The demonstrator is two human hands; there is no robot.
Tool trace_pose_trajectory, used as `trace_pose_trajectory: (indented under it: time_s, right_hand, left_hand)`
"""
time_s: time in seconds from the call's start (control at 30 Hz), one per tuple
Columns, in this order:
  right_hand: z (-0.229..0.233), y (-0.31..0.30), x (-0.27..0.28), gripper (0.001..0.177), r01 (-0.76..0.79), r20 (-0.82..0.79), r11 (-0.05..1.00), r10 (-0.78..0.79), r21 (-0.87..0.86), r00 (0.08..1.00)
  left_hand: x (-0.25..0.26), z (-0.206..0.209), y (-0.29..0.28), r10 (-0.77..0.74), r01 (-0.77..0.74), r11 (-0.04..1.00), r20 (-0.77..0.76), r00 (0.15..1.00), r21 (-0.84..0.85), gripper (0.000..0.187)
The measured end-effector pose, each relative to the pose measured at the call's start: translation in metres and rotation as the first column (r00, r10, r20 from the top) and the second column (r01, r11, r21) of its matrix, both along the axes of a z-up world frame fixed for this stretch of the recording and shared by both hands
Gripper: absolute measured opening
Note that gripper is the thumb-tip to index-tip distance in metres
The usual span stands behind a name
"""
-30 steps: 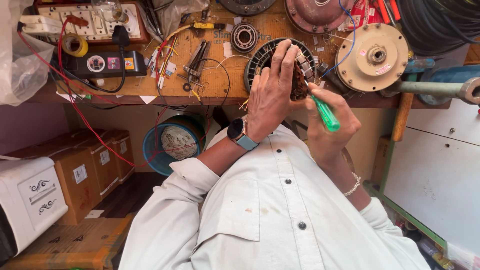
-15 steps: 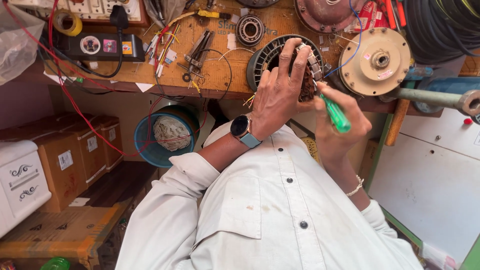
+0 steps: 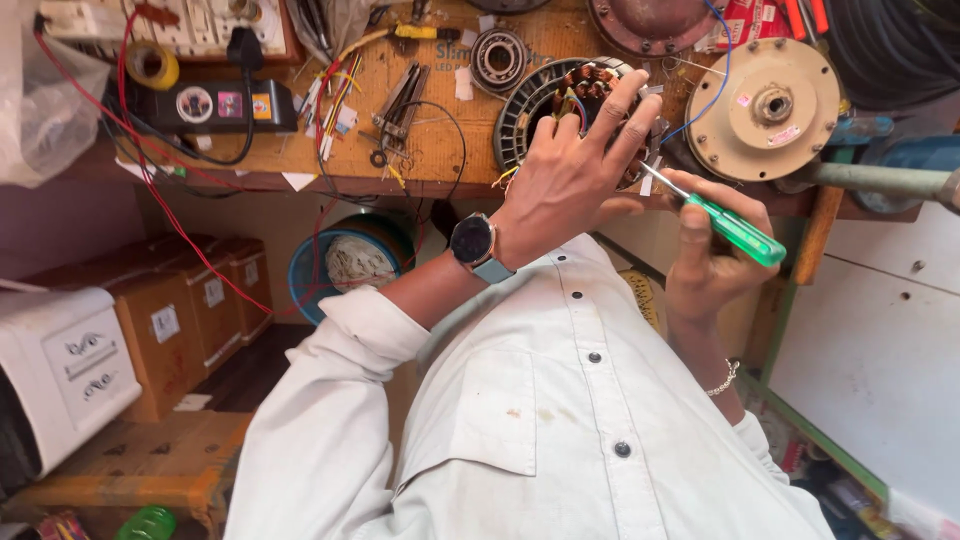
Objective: The person uses a green-handled screwdriver to adjust and secure copper windings on a motor stator. They repeatedly rotate the stator to access different sections while working at a cluttered workbench.
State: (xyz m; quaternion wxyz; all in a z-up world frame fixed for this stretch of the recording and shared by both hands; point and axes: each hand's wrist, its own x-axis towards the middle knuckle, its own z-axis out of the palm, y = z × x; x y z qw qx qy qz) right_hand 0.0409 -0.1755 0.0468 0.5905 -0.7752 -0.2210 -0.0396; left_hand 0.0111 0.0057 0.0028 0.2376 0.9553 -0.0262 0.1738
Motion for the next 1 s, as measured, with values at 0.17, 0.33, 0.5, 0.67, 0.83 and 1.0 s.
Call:
trace_pose_trajectory:
  time_s: [0.17, 0.33, 0.5, 0.67, 0.83, 1.0]
  right_hand:
    - [0.0, 0.008, 0.008, 0.03, 0.014, -0.038, 0.996, -0.011, 0.083, 0.999]
    - [-0.003, 0.012, 0.012, 0.031, -0.021, -0.037, 0.996, 0.024, 0.09, 0.999]
    - [-0.006, 0.012, 0.01, 0.032, -0.045, -0.015, 0.995, 0.046, 0.09, 0.999]
    - [-0.012, 0.009, 0.001, 0.031, -0.048, 0.041, 0.998, 0.047, 0.027, 0.998]
    - [-0.018, 0.007, -0.008, 0.03, -0.072, -0.008, 0.99, 0.074, 0.124, 0.997]
    - [-0.019, 0.009, -0.011, 0.025, -0.084, 0.026, 0.995, 0.083, 0.058, 0.996]
  left_hand:
    - [0.002, 0.005, -0.006, 0.13, -0.139, 0.982, -0.071, 0.989, -0.13, 0.105]
    - [-0.004, 0.001, -0.005, 0.204, -0.21, 0.945, -0.048, 0.978, -0.25, 0.122]
    - [-0.003, -0.001, -0.004, 0.207, -0.221, 0.932, -0.078, 0.975, -0.287, 0.12]
    - [-0.009, -0.003, -0.008, 0.274, -0.279, 0.916, -0.059, 0.96, -0.288, 0.116]
    - [-0.011, -0.005, -0.009, 0.283, -0.284, 0.921, -0.042, 0.958, -0.268, 0.115]
    - [-0.012, -0.006, -0.008, 0.278, -0.292, 0.918, -0.091, 0.956, -0.268, 0.12]
